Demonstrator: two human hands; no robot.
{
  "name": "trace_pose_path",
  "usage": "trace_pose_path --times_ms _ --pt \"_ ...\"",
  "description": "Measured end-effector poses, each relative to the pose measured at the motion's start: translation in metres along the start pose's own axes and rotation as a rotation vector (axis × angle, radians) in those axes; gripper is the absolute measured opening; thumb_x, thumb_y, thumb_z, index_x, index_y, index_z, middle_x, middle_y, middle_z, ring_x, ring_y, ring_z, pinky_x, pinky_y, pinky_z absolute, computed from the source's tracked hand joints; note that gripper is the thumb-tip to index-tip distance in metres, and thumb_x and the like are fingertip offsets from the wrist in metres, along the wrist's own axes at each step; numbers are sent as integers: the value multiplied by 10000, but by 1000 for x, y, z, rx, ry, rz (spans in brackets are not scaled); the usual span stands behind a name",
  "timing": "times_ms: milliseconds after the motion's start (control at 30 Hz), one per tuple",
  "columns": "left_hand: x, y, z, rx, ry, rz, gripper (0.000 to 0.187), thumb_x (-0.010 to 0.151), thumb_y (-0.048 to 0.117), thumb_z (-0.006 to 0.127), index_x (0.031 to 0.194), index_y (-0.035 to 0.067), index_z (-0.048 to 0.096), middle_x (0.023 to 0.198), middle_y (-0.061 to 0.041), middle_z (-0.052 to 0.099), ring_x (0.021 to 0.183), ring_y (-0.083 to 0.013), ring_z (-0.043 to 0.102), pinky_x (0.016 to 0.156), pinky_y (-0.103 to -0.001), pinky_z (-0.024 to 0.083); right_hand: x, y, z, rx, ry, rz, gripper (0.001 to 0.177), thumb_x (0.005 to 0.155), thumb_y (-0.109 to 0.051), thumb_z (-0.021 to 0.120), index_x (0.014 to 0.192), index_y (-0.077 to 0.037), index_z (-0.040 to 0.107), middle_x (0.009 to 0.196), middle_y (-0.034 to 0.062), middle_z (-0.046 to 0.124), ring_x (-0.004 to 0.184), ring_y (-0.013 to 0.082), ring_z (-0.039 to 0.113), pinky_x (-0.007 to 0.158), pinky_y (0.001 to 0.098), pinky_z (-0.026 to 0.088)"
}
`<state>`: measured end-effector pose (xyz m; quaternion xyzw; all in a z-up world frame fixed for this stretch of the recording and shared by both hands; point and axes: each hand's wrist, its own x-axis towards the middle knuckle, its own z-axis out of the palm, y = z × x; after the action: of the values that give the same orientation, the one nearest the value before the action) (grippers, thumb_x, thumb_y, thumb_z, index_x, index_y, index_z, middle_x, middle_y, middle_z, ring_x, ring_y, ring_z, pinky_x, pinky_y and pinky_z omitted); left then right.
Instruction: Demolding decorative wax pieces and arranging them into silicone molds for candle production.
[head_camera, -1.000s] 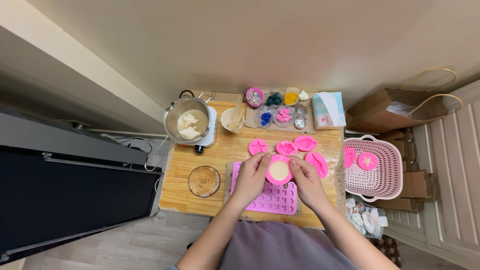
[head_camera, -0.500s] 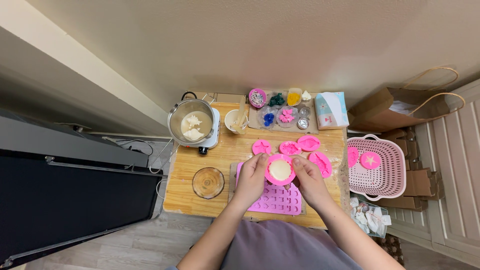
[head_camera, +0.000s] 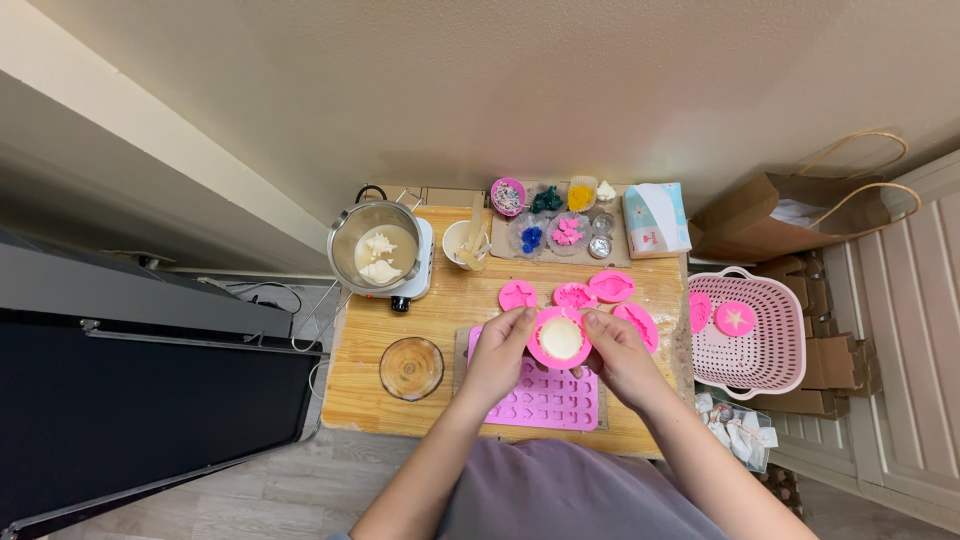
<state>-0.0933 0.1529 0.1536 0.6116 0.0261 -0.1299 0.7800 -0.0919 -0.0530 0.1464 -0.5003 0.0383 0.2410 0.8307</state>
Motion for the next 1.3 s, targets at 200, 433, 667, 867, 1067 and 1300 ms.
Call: trace_pose_path --times_ms 200,433,667,867,1067,1300 --pt "6 22 -6 80 -124 -62 327 1070 273 569 923 5 685 738 52 590 677 -21 501 604 -215 424 7 17 -38 -390 24 26 403 1109 -369 513 1021 -19 692 792 -22 577 676 47 485 590 246 402" --pt "11 18 1 -46 -105 8 283 1076 250 572 991 3 680 837 21 666 762 -22 581 682 -216 491 0 -10 -4 -144 65 -25 398 1026 -357 513 1170 -20 670 905 21 693 753 103 656 670 281 541" --pt "6 37 15 -86 -36 33 300 1084 267 555 1003 -7 647 851 -16 688 758 -57 639 692 -239 539 -6 -7 9 -173 89 -102 435 1059 -377 471 1193 5 630 893 69 676 747 156 642 688 323 543" --pt "4 38 18 -92 -25 -6 339 1094 304 511 993 7 639 831 -35 687 706 -93 657 659 -263 554 -8 -4 10 -133 89 -176 509 1086 -451 393 1175 4 602 861 66 641 757 148 600 704 314 507" --pt "1 39 23 -193 -23 -39 366 1105 324 467 1017 13 638 851 -53 692 718 -114 657 672 -278 555 -6 4 4 -25 74 -163 484 1095 -451 392 1090 -9 590 829 81 633 737 171 591 707 320 498" --pt "1 24 21 -433 -26 -136 363 1115 325 447 1084 14 631 898 -77 689 716 -145 624 693 -305 546 -6 8 -1 62 62 -134 477 1106 -445 402 1048 -12 592 837 87 635 759 182 588 733 335 494"
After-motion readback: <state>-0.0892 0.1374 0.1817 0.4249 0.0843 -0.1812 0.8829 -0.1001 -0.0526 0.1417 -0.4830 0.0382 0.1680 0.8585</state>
